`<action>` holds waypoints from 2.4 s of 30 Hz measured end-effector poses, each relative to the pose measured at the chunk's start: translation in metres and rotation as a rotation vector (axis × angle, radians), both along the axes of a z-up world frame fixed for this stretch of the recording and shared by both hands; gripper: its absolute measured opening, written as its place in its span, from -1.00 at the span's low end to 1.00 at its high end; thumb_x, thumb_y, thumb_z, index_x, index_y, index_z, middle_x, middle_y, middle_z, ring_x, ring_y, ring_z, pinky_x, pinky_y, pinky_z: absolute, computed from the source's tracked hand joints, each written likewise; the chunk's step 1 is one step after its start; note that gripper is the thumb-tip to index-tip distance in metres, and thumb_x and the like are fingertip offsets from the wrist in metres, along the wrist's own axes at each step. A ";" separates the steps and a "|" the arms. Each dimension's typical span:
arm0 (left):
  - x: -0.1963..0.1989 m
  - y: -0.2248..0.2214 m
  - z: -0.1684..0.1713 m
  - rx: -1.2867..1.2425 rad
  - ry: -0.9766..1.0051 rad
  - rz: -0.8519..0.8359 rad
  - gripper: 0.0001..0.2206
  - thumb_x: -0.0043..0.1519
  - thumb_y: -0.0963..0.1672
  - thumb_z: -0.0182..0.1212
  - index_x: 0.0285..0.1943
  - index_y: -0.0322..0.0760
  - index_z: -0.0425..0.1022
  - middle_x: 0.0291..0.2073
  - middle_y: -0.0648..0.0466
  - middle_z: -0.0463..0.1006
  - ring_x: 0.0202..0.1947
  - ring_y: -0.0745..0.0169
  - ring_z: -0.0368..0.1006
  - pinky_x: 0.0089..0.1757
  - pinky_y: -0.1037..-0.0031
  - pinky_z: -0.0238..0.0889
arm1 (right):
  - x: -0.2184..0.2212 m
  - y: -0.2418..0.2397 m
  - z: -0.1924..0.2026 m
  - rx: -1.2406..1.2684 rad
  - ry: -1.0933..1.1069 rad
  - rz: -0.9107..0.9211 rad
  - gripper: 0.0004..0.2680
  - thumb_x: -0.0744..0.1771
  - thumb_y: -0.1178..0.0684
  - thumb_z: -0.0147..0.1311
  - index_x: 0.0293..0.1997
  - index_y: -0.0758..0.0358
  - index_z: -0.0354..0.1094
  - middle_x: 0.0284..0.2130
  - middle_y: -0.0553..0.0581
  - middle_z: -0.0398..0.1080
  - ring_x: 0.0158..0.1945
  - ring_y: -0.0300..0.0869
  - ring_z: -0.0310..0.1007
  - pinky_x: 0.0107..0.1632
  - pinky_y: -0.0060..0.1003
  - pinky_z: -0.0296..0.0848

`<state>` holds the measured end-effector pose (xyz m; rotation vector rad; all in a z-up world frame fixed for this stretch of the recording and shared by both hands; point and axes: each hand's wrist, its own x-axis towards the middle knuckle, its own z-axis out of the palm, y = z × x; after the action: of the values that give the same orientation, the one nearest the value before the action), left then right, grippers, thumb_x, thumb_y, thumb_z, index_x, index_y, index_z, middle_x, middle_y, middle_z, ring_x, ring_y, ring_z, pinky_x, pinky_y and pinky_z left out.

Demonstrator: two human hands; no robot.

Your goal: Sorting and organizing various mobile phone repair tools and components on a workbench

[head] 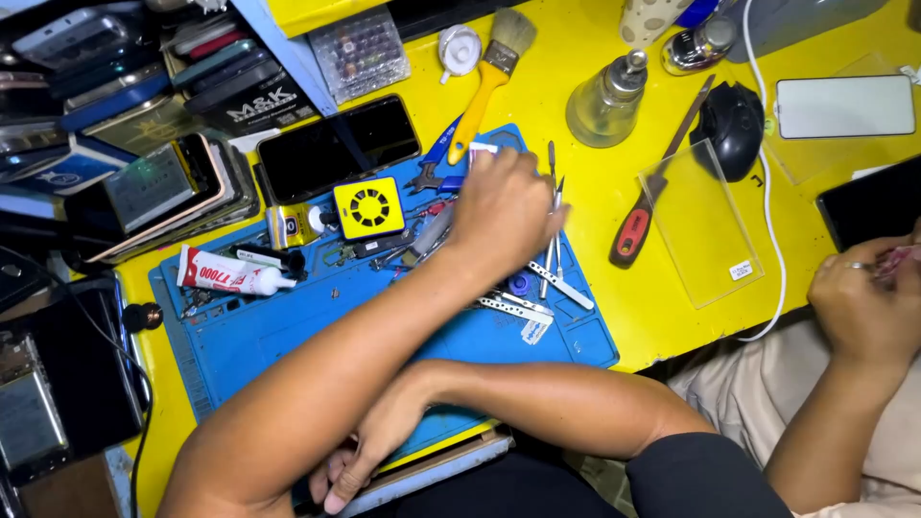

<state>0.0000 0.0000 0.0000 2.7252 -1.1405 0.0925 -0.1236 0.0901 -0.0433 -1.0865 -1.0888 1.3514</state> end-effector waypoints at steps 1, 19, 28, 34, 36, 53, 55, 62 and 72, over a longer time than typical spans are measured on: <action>-0.002 -0.004 -0.012 0.003 0.006 0.004 -0.64 0.24 0.11 0.23 -0.27 -0.19 0.70 -0.23 -0.10 0.64 -0.10 -0.09 0.46 -0.10 0.07 0.20 | 0.000 0.000 0.001 0.003 0.006 0.004 -0.57 0.27 -0.28 0.12 0.10 0.23 0.49 -0.30 0.00 0.51 -0.21 -0.26 0.45 -0.05 -0.41 0.46; 0.038 0.013 0.037 -0.386 0.188 0.370 -0.80 -0.03 -0.01 0.23 -0.52 -0.13 0.68 -0.41 0.02 0.65 -0.39 -0.02 0.53 -0.18 -0.01 0.24 | 0.001 -0.005 0.012 0.053 -0.133 0.006 -0.58 0.31 -0.28 0.03 0.14 0.20 0.45 -0.31 -0.02 0.49 -0.29 -0.26 0.45 -0.15 -0.41 0.51; -0.017 0.140 0.084 -0.948 0.498 0.441 -0.85 0.27 -0.12 -0.07 -0.39 -0.15 0.19 -0.59 0.12 0.52 -0.71 0.35 0.47 -0.64 0.49 0.20 | 0.008 -0.041 0.041 0.053 -0.281 0.075 -0.80 0.33 -0.13 0.10 -0.30 0.18 0.43 -0.45 0.00 0.52 -0.38 -0.21 0.46 -0.25 -0.28 0.41; -0.106 0.203 0.038 -0.980 0.834 0.558 -0.90 0.39 -0.15 -0.13 -0.04 -0.21 0.31 -0.58 0.05 0.40 -0.68 0.28 0.42 -0.54 0.54 0.35 | 0.005 -0.140 0.076 -0.106 -0.628 -0.569 -0.81 0.39 -0.11 0.02 -0.22 0.13 0.48 -0.37 0.03 0.46 -0.35 -0.18 0.50 -0.20 -0.29 0.48; -0.127 0.215 0.023 -0.708 0.578 0.546 -0.92 0.33 -0.18 0.07 -0.07 -0.20 0.45 -0.63 0.18 0.35 -0.67 0.31 0.18 -0.54 0.35 -0.02 | 0.005 -0.170 0.069 -0.384 -0.812 -0.981 -0.87 0.30 0.01 0.25 -0.16 0.16 0.53 -0.30 0.03 0.55 -0.25 -0.21 0.52 -0.17 -0.32 0.46; -0.118 0.191 -0.025 -0.302 -0.095 0.350 -0.96 0.18 -0.24 0.29 -0.27 -0.26 0.56 -0.26 0.03 0.30 -0.43 0.05 0.37 -0.58 0.22 0.26 | -0.007 -0.172 0.048 -0.490 -1.174 -0.934 -0.83 0.31 0.11 0.25 -0.06 0.29 0.49 -0.23 0.13 0.48 -0.22 -0.09 0.48 -0.15 -0.22 0.47; -0.117 0.192 -0.028 -0.311 -0.119 0.369 -0.95 0.15 -0.25 0.27 -0.33 -0.26 0.55 -0.28 0.02 0.26 -0.44 0.02 0.35 -0.61 0.18 0.24 | -0.005 -0.170 0.051 -0.438 -1.142 -0.945 -0.85 0.31 0.11 0.25 -0.08 0.29 0.48 -0.25 0.12 0.47 -0.25 -0.11 0.48 -0.15 -0.25 0.45; -0.118 0.206 -0.026 -0.243 -0.169 0.279 -0.82 0.08 -0.23 0.40 -0.44 -0.25 0.42 -0.28 0.00 0.32 -0.44 0.04 0.33 -0.53 0.26 0.24 | 0.015 -0.169 0.063 -0.368 -1.140 -0.975 -0.81 0.30 0.15 0.23 -0.04 0.38 0.48 -0.22 0.19 0.48 -0.19 -0.10 0.46 -0.06 -0.25 0.44; -0.142 0.258 -0.010 -0.435 -0.033 0.269 -0.85 0.07 -0.22 0.40 -0.33 -0.12 0.50 -0.36 0.15 0.47 -0.34 0.20 0.38 -0.52 0.40 0.23 | 0.049 -0.164 0.051 -0.373 -1.442 -0.982 -0.77 0.33 0.29 0.21 0.11 0.42 0.45 -0.05 0.35 0.34 0.04 0.14 0.31 0.08 -0.01 0.34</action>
<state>-0.1416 0.2582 -0.0103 2.4675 -0.6557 0.3763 -0.0745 -0.0743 0.0078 -2.5551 -0.9079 -0.2230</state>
